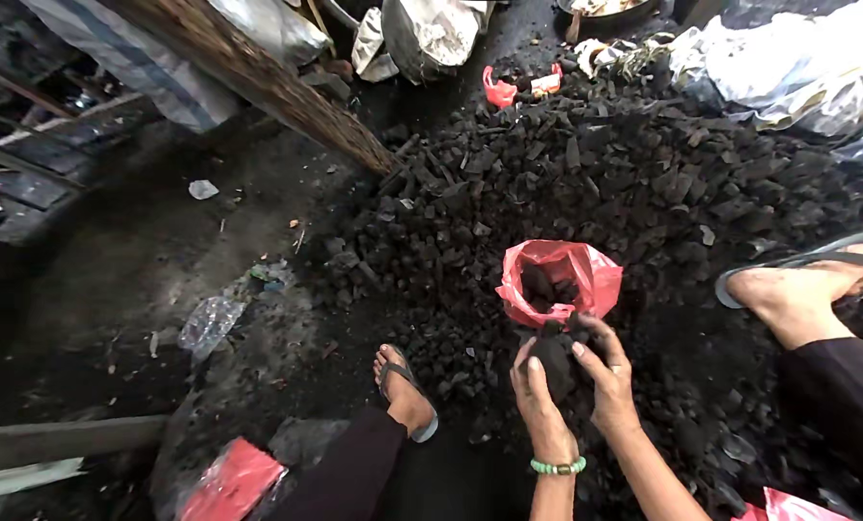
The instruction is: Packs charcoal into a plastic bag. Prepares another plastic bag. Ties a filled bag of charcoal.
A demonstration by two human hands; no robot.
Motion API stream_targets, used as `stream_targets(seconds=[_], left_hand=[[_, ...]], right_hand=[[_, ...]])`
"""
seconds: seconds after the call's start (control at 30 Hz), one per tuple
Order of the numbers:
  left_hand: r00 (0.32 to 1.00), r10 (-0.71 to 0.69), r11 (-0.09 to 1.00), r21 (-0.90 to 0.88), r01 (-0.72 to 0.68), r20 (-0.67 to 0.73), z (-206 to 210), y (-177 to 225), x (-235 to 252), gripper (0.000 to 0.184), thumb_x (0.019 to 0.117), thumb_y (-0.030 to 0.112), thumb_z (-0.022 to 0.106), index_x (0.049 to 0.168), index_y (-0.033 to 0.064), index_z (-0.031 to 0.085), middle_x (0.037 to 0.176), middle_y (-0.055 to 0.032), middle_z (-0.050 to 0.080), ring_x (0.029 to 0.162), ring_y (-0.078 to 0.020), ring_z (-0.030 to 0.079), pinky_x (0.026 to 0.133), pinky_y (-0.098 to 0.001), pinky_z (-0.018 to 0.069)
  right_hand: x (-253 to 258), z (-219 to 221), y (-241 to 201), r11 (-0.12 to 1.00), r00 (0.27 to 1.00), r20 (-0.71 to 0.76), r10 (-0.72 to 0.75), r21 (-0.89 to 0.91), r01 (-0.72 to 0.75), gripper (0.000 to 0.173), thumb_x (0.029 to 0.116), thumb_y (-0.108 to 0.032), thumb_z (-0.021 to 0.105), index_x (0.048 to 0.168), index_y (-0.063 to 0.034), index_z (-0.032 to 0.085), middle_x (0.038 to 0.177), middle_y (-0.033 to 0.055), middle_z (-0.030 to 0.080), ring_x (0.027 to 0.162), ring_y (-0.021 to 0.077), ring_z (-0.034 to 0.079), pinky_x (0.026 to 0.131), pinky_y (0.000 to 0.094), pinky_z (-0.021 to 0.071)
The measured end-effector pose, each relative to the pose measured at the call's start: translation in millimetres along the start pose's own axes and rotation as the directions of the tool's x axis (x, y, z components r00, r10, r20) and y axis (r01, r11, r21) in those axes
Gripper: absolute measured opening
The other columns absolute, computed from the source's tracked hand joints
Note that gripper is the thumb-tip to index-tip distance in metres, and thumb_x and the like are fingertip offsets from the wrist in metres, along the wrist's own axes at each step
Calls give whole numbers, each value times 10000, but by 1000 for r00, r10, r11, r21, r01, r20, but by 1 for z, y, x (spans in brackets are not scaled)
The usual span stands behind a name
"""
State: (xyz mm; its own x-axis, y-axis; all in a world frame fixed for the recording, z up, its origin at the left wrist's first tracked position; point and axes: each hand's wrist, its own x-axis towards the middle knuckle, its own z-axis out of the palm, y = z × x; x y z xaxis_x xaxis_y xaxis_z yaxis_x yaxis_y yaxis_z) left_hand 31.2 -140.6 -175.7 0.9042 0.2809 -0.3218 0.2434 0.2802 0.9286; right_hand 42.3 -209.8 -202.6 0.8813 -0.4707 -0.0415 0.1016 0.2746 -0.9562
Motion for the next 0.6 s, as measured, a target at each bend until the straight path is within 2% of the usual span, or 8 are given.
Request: stream_targets(seconds=[0.07, 0.17, 0.27, 0.33, 0.37, 0.47, 0.53, 0.6], left_hand=[[996, 40, 999, -24, -38, 85, 14, 26, 12, 506, 1017, 460, 491, 1391, 127, 563, 1350, -37, 595, 1208, -125, 579, 999, -354, 511], [960, -13, 998, 56, -2, 281, 35, 50, 52, 559, 1030, 566, 453, 1468, 225, 518, 1474, 0, 535, 1293, -157, 531, 1038, -442, 469], [913, -258, 966, 65, 251, 315, 58, 39, 108, 522, 1083, 484, 396, 1502, 178, 456, 1457, -106, 533, 1292, -269, 532, 1023, -539, 468], [896, -359, 933, 124, 338, 260, 63, 18, 135, 492, 1093, 373, 421, 1513, 116, 429, 1487, -168, 498, 1341, -318, 489, 1066, -570, 423], [901, -383, 920, 173, 351, 205, 64, 13, 140, 490, 1092, 308, 449, 1532, 99, 404, 1522, -200, 456, 1381, -354, 447, 1086, -604, 391], [892, -430, 880, 283, 381, 137, 64, 16, 146, 595, 1083, 356, 473, 1616, 206, 254, 1619, -205, 313, 1456, -411, 343, 1076, -700, 348], [890, -425, 873, 334, 355, 166, 63, 34, 148, 596, 1083, 388, 463, 1617, 222, 257, 1628, -204, 295, 1464, -421, 329, 1074, -720, 341], [878, -424, 874, 356, 331, 223, 62, 63, 150, 571, 1083, 398, 439, 1598, 194, 302, 1600, -206, 336, 1428, -419, 369, 1046, -714, 362]], right_hand=[[20, 11, -22, 994, 994, 17, -107, 25, 106, 386, 925, -223, 643, 1308, -172, 644, 1259, -55, 658, 1138, 64, 623, 960, 297, 549], [68, 18, -32, 983, 984, 32, -177, 63, 175, 419, 957, -201, 628, 1367, -129, 579, 1311, -23, 617, 1177, 76, 601, 996, 310, 536], [114, 10, -15, 989, 995, 88, 47, -145, -34, 421, 1037, -262, 527, 1421, -88, 534, 1411, 61, 559, 1274, 128, 541, 1062, 369, 471], [136, 3, 1, 911, 950, 151, 273, -359, -204, 486, 1094, -395, 428, 1448, -76, 526, 1484, 137, 523, 1372, 237, 487, 1129, 502, 394], [145, -1, 5, 855, 919, 194, 343, -470, -220, 535, 1100, -429, 392, 1464, -60, 526, 1523, 173, 493, 1426, 296, 443, 1170, 550, 342], [158, -1, -10, 654, 822, 332, 463, -754, -64, 569, 1112, -444, 348, 1509, -65, 497, 1590, 246, 389, 1499, 426, 317, 1216, 619, 231], [162, 3, -30, 553, 773, 415, 479, -827, 102, 560, 1117, -427, 342, 1506, -58, 504, 1576, 248, 416, 1492, 438, 332, 1220, 616, 223], [171, 7, -45, 469, 730, 495, 470, -841, 269, 528, 1118, -398, 359, 1452, -42, 562, 1530, 244, 477, 1467, 434, 378, 1209, 616, 251]])
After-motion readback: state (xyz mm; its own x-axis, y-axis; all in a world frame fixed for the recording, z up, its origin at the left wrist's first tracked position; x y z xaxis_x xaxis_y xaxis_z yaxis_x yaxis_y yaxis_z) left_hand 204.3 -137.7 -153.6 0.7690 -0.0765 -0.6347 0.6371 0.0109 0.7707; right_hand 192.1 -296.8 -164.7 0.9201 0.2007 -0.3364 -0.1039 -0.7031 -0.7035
